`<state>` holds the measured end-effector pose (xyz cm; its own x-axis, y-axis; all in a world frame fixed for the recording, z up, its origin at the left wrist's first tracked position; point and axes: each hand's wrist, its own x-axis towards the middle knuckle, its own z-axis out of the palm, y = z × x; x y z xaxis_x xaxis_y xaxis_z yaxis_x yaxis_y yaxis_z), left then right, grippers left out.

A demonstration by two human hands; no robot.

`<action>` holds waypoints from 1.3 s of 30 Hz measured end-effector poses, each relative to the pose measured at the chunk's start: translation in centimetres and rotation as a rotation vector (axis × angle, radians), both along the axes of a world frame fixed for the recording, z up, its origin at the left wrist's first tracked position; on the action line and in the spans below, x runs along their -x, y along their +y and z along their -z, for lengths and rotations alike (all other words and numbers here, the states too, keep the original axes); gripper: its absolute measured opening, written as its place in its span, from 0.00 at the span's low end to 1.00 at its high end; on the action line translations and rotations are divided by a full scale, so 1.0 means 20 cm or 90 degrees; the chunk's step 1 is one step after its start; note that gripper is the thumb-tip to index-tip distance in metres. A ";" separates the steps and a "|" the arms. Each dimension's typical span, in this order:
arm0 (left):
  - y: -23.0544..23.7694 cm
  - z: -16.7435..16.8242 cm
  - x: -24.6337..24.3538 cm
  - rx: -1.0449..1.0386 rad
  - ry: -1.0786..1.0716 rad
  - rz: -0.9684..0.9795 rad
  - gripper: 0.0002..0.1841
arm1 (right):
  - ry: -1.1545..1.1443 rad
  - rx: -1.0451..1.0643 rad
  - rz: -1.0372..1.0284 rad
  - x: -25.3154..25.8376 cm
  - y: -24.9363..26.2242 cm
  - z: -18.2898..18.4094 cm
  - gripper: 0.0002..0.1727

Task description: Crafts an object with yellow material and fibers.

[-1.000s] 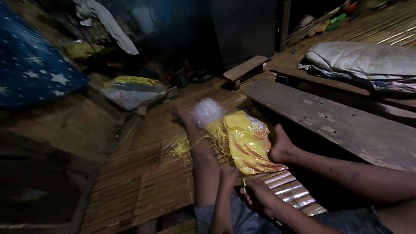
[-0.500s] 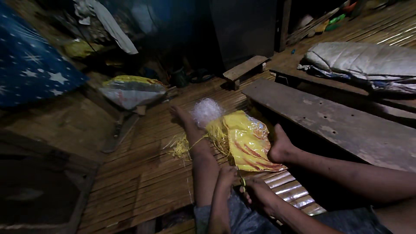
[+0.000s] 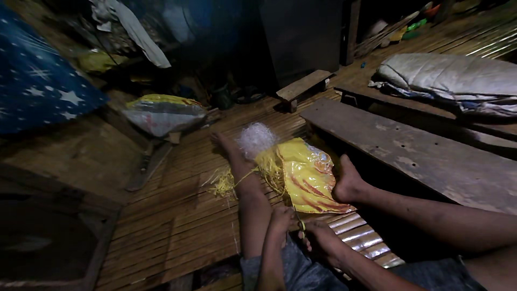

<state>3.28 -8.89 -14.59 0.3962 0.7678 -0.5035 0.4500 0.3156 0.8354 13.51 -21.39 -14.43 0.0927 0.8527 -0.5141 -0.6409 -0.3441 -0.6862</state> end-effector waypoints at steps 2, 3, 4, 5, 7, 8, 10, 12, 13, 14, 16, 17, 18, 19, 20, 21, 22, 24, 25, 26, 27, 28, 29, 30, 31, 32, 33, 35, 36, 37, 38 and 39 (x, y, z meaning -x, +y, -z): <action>0.00 0.00 0.00 -0.003 -0.008 0.012 0.12 | 0.004 0.004 0.000 0.00 0.00 -0.01 0.13; 0.00 0.00 0.00 -0.002 -0.014 0.017 0.12 | 0.004 0.004 -0.001 0.00 0.00 -0.01 0.13; 0.00 0.00 0.00 -0.001 -0.019 0.019 0.12 | 0.003 0.001 -0.001 0.00 0.01 0.00 0.14; 0.00 0.00 0.00 0.001 -0.021 0.022 0.12 | 0.001 -0.003 -0.001 0.00 0.01 0.00 0.14; 0.00 0.00 0.00 0.004 -0.026 0.030 0.12 | -0.001 -0.009 0.002 0.00 0.01 0.01 0.14; 0.01 0.00 0.00 0.005 -0.029 0.034 0.12 | 0.001 -0.012 0.006 0.00 0.01 0.01 0.14; 0.01 0.01 0.00 0.006 -0.037 0.036 0.13 | 0.003 -0.017 0.008 0.00 0.01 0.01 0.14; 0.01 0.01 0.00 0.008 -0.046 0.033 0.13 | 0.001 -0.017 0.006 0.00 0.01 0.02 0.14; 0.01 0.02 0.00 0.009 -0.051 0.034 0.12 | 0.002 -0.016 0.007 0.00 0.01 0.01 0.14; 0.01 0.01 0.00 0.010 -0.054 0.035 0.12 | 0.002 -0.017 0.010 0.00 0.01 0.01 0.14; 0.00 0.01 0.00 0.011 -0.055 0.033 0.13 | 0.004 -0.021 0.015 0.00 0.01 0.01 0.14; 0.00 0.01 0.00 0.012 -0.057 0.029 0.13 | 0.005 -0.024 0.019 0.00 0.01 0.01 0.14; 0.00 0.01 0.00 0.013 -0.059 0.026 0.13 | 0.006 -0.027 0.020 0.00 0.01 0.01 0.13; 0.00 0.01 0.00 0.014 -0.060 0.024 0.13 | 0.006 -0.028 0.022 0.00 0.01 0.01 0.13; 0.00 0.01 0.00 0.016 -0.059 0.023 0.13 | 0.007 -0.029 0.023 0.00 0.00 0.01 0.13; 0.00 0.01 -0.01 0.019 -0.058 0.022 0.13 | 0.009 -0.030 0.026 0.00 0.00 0.01 0.13; 0.00 0.01 -0.01 0.023 -0.056 0.020 0.13 | 0.010 -0.030 0.026 0.00 0.00 0.01 0.13; 0.00 0.01 -0.01 0.027 -0.058 0.016 0.13 | 0.009 -0.029 0.025 0.00 0.00 0.00 0.13; 0.00 0.01 -0.01 0.029 -0.060 0.016 0.13 | 0.008 -0.028 0.025 0.00 0.00 0.00 0.13; 0.00 0.01 -0.01 0.030 -0.062 0.014 0.13 | 0.008 -0.027 0.027 0.00 0.00 0.00 0.13; 0.00 0.01 -0.01 0.032 -0.063 0.014 0.12 | 0.007 -0.028 0.027 0.00 0.00 0.00 0.13; 0.00 0.01 -0.01 0.031 -0.065 0.012 0.12 | 0.005 -0.028 0.027 0.00 0.00 0.00 0.13; 0.00 0.01 -0.01 0.028 -0.067 0.011 0.12 | 0.002 -0.029 0.025 0.00 0.01 0.00 0.13; 0.00 0.01 0.00 0.022 -0.067 0.012 0.12 | 0.000 -0.030 0.023 0.00 0.01 0.00 0.13; 0.00 0.01 0.00 0.015 -0.066 0.013 0.12 | -0.007 -0.033 0.018 0.00 0.01 0.01 0.13; 0.00 0.01 0.00 0.009 -0.067 0.013 0.12 | -0.009 -0.034 0.017 0.00 0.01 0.01 0.13; 0.00 0.01 0.00 0.008 -0.067 0.014 0.11 | -0.010 -0.033 0.016 0.00 0.01 0.00 0.13; 0.00 0.01 0.00 0.016 -0.066 0.020 0.11 | -0.010 -0.028 0.018 0.00 0.00 0.00 0.13; 0.00 0.01 0.00 0.019 -0.068 0.022 0.11 | -0.008 -0.028 0.020 0.00 0.00 0.00 0.13; 0.00 0.00 0.00 0.022 -0.072 0.024 0.11 | -0.005 -0.029 0.021 0.00 0.00 0.00 0.13; 0.00 0.00 0.00 0.025 -0.077 0.026 0.11 | -0.004 -0.031 0.021 0.00 0.01 0.00 0.13; 0.00 0.00 0.01 0.029 -0.080 0.029 0.11 | -0.005 -0.033 0.020 0.00 0.01 0.00 0.13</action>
